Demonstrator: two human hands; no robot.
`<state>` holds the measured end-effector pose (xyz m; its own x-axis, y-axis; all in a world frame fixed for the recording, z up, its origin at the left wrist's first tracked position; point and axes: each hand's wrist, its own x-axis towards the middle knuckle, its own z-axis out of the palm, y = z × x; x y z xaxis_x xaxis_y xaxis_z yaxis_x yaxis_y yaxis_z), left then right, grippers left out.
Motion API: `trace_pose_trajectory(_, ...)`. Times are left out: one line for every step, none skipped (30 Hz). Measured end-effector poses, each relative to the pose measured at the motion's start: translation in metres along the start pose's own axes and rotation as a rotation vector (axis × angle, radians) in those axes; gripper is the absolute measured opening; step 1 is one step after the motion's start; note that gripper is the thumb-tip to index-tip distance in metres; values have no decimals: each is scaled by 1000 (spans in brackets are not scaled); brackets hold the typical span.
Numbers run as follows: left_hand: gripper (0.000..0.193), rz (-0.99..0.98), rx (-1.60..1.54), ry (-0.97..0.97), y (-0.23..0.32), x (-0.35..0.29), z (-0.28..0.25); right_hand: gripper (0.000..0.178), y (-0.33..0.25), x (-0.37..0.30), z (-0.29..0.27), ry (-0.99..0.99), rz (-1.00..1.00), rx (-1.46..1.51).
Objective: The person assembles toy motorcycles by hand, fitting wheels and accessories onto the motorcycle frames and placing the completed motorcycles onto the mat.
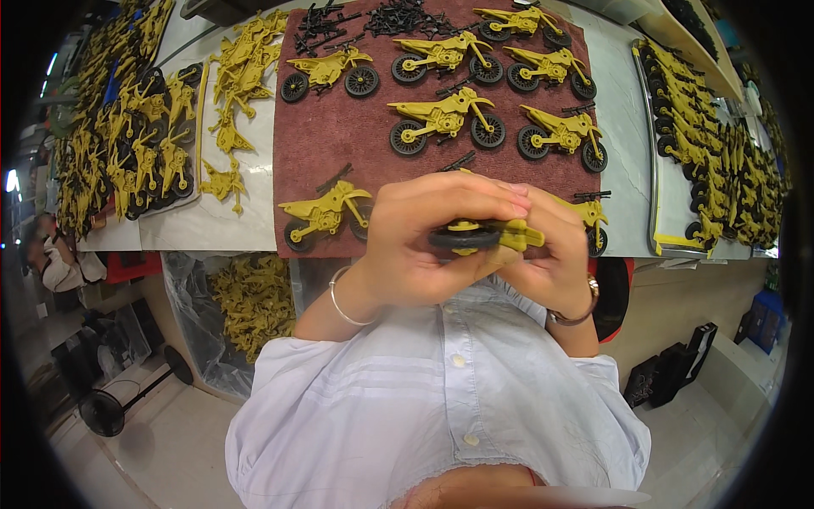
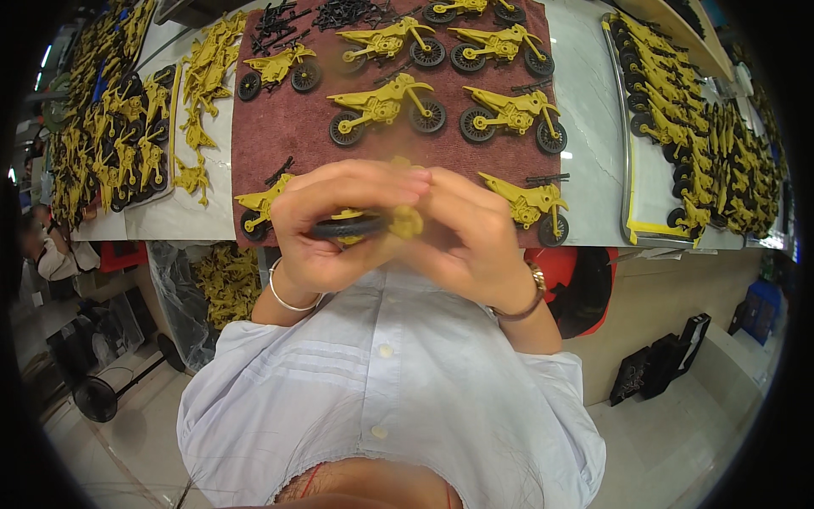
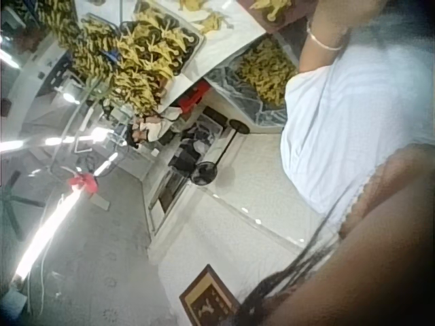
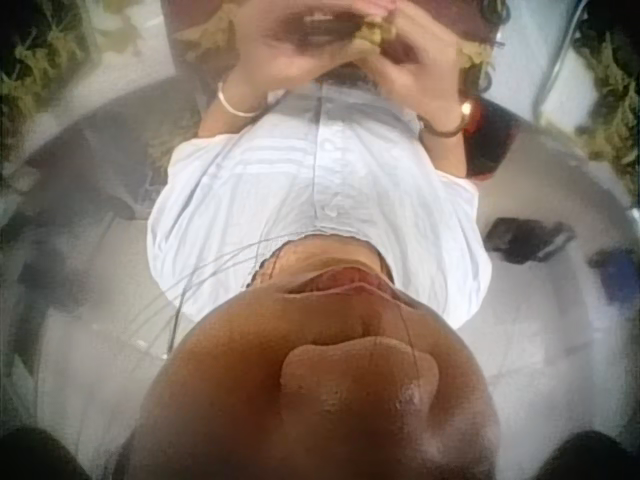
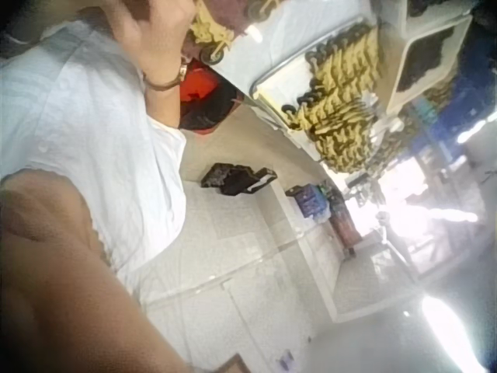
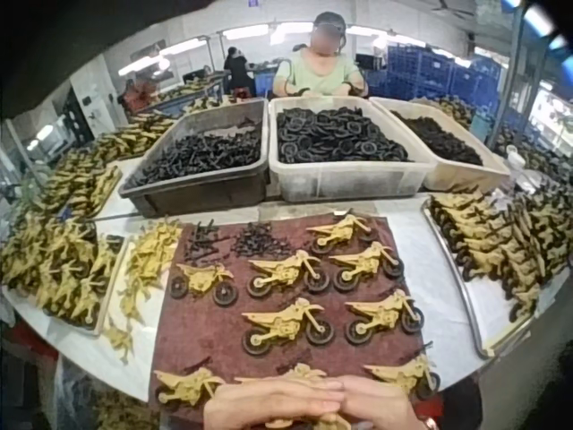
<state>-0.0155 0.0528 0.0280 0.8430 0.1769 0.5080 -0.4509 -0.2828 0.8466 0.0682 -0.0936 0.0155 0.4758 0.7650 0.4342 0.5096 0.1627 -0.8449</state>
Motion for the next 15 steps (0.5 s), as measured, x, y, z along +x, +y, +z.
trace_pose_trajectory(28, -8, -39, 33, -1, 0, 0, 39, -3, 1, -5, -17, 1, -66)
trace_pose_trajectory(27, -17, -77, 67, -2, -1, -1, 39, -4, 0, -9, -16, 2, -66)
trace_pose_trajectory(27, -59, -123, 106, -3, -3, -3, 44, -5, -2, -12, 12, 53, -33)
trace_pose_trajectory(28, -90, -213, 151, -4, -5, -2, 48, -5, -3, -14, 40, 103, 1)
trace_pose_trajectory(28, -173, -378, 206, -5, -8, 0, 49, -2, -2, -12, 57, 72, 14)
trace_pose_trajectory(28, -256, -542, 260, -6, -10, 2, 49, -1, -4, -11, 56, 71, 15)
trace_pose_trajectory(23, -342, -709, 275, -5, -10, 0, 47, -1, -6, -9, 73, 195, 105)
trace_pose_trajectory(23, -343, -710, 271, -5, -10, 1, 45, 0, -8, -7, 89, 319, 197)
trace_pose_trajectory(22, -358, -759, 309, -5, -10, 3, 39, 2, -10, -6, 117, 332, 310)
trace_pose_trajectory(23, -373, -805, 349, -6, -11, 4, 39, 3, -10, -6, 118, 332, 312)
trace_pose_trajectory(20, -385, -813, 347, -7, -11, 2, 36, 5, -10, -7, 166, 325, 390)
trace_pose_trajectory(20, -385, -811, 345, -11, -14, -2, 33, 6, -9, -8, 215, 317, 468)
trace_pose_trajectory(21, -355, -667, 264, -16, -18, -6, 29, 9, -9, -8, 274, 278, 543)
trace_pose_trajectory(22, -323, -522, 182, -18, -20, -9, 29, 15, -12, -11, 276, 277, 544)
trace_pose_trajectory(27, -387, -527, 164, -13, -20, -10, 28, 22, -17, -16, 287, 246, 469)
